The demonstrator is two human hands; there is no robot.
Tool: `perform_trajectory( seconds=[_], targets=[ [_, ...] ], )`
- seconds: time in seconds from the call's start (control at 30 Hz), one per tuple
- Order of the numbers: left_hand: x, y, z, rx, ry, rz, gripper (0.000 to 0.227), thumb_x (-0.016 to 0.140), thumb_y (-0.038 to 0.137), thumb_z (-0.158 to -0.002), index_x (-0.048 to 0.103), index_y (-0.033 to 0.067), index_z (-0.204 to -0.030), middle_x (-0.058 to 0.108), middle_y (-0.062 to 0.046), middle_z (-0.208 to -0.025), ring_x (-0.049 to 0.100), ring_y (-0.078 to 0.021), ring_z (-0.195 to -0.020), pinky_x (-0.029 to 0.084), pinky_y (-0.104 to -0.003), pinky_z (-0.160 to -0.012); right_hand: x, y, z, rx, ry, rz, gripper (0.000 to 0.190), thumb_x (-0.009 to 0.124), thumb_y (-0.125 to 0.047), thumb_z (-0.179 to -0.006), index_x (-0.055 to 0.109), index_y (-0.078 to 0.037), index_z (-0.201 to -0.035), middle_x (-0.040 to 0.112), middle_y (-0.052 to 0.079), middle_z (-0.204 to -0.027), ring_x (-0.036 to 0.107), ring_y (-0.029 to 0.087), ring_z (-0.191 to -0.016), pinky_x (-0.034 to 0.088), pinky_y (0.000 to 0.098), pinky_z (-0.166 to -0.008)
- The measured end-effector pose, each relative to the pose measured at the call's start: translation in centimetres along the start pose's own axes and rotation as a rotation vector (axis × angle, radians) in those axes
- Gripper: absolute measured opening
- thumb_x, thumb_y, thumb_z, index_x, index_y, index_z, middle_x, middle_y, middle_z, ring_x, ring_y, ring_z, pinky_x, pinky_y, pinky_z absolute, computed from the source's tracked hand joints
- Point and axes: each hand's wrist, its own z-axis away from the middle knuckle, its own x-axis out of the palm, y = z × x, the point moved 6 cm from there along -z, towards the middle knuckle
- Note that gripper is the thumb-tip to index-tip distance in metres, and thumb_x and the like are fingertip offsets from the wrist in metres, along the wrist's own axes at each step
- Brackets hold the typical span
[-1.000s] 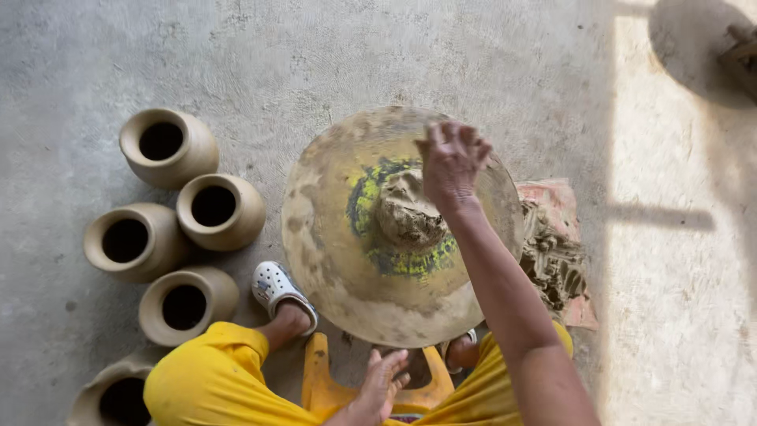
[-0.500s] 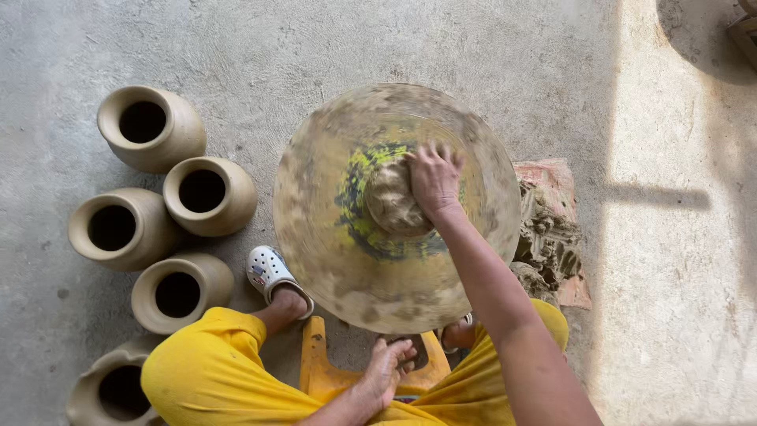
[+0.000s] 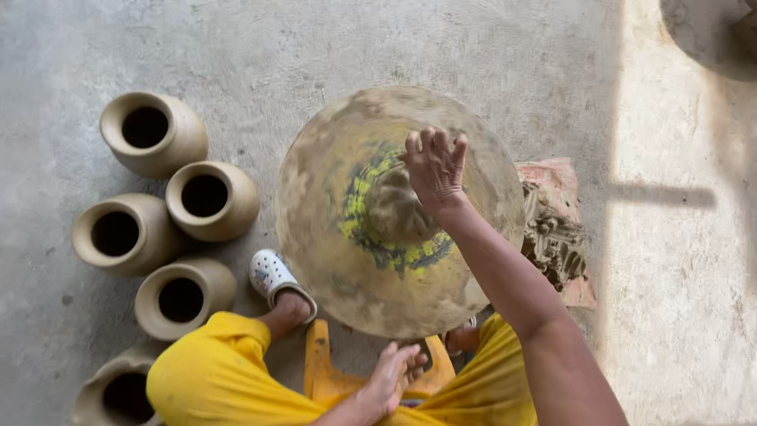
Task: The person centers a lump of clay on a pottery wheel, opens the center by hand, and uses a cloth and a wooden tool to shape the walls of the vessel while spinning.
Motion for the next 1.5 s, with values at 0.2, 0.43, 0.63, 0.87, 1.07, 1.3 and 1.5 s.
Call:
perform_trajectory(
  seconds=[0.2, 0.43, 0.63, 0.87, 1.07, 1.3, 1.5],
  targets=[
    [0.0, 0.6, -0.6, -0.022, 0.001, 0.024, 0.036, 0.072, 0.018, -0.089, 0.051, 0.015, -0.119, 0.063, -0.006, -0.108, 0.066, -0.0194, -0.095, 0.052, -0.039, -0.081, -1.3, 3.2, 0.0, 0.295, 0.292, -0.112, 0.035, 0.073, -0.045, -0.105, 0.06, -0.016, -0.122, 0.054, 0.004, -0.103, 0.046, 0.024, -0.099, 0.032, 0.0473, -0.09],
    [0.3, 0.2, -1.1, -0.091, -0.055, 0.076, 0.037, 0.07, 0.018, -0.09, 0.051, 0.0132, -0.122, 0.069, -0.006, -0.106, 0.069, -0.0207, -0.094, 0.055, -0.039, -0.084, -1.0, 3.3, -1.9, 0.082, 0.212, -0.03, 0.035, 0.069, -0.032, -0.098, 0.059, -0.019, -0.129, 0.057, 0.002, -0.11, 0.047, 0.02, -0.107, 0.032, 0.047, -0.097],
    [1.7, 1.5, -0.1, -0.084, -0.131, 0.035, 0.035, 0.071, 0.023, -0.095, 0.055, 0.0074, -0.122, 0.069, -0.006, -0.104, 0.07, -0.0189, -0.092, 0.057, -0.035, -0.08, -0.4, -0.4, 0.4, -0.01, 0.044, -0.091, 0.051, 0.069, -0.03, -0.089, 0.059, -0.014, -0.136, 0.059, 0.003, -0.113, 0.051, 0.019, -0.11, 0.033, 0.0511, -0.1],
    [6.1, 15.2, 5.0, 0.612, -0.322, -0.657, 0.024, 0.076, 0.015, -0.094, 0.072, 0.0067, -0.116, 0.074, -0.005, -0.111, 0.07, -0.0164, -0.101, 0.059, -0.032, -0.087, 0.1, 3.6, -0.5, 0.263, 0.368, -0.065, 0.037, 0.073, -0.035, -0.107, 0.053, -0.019, -0.134, 0.054, 0.005, -0.116, 0.047, 0.023, -0.111, 0.031, 0.0462, -0.094],
    [-1.4, 39.2, 7.7, 1.36, 0.949, -1.105, 0.112, 0.085, 0.053, -0.084, 0.022, -0.0055, -0.155, 0.043, -0.033, -0.148, 0.044, -0.0467, -0.133, 0.035, -0.055, -0.108, 0.0, -0.1, -0.2, -0.048, 0.214, -0.147, 0.053, 0.069, -0.042, -0.088, 0.055, -0.018, -0.133, 0.057, 0.008, -0.116, 0.049, 0.024, -0.105, 0.034, 0.0491, -0.09],
    [-9.8, 24.6, -0.9, 0.856, 0.73, -0.49, 0.115, 0.074, 0.058, -0.086, 0.01, -0.0031, -0.16, 0.046, -0.026, -0.157, 0.046, -0.0343, -0.144, 0.031, -0.044, -0.122, 1.4, 1.2, 1.0, 0.106, 0.021, -0.306, 0.046, 0.061, -0.027, -0.107, 0.05, -0.014, -0.15, 0.054, 0.004, -0.122, 0.047, 0.02, -0.112, 0.035, 0.0464, -0.097],
    [-10.3, 29.9, 0.3, 0.976, 0.563, -0.249, 0.106, 0.068, 0.055, -0.087, 0.007, 0.0087, -0.16, 0.026, -0.026, -0.162, 0.034, -0.0358, -0.148, 0.028, -0.045, -0.122, -1.0, 1.5, -0.9, 0.006, 0.381, -0.167, 0.032, 0.058, -0.027, -0.104, 0.052, -0.028, -0.135, 0.051, 0.004, -0.119, 0.044, 0.022, -0.107, 0.034, 0.0457, -0.093]
  ],
)
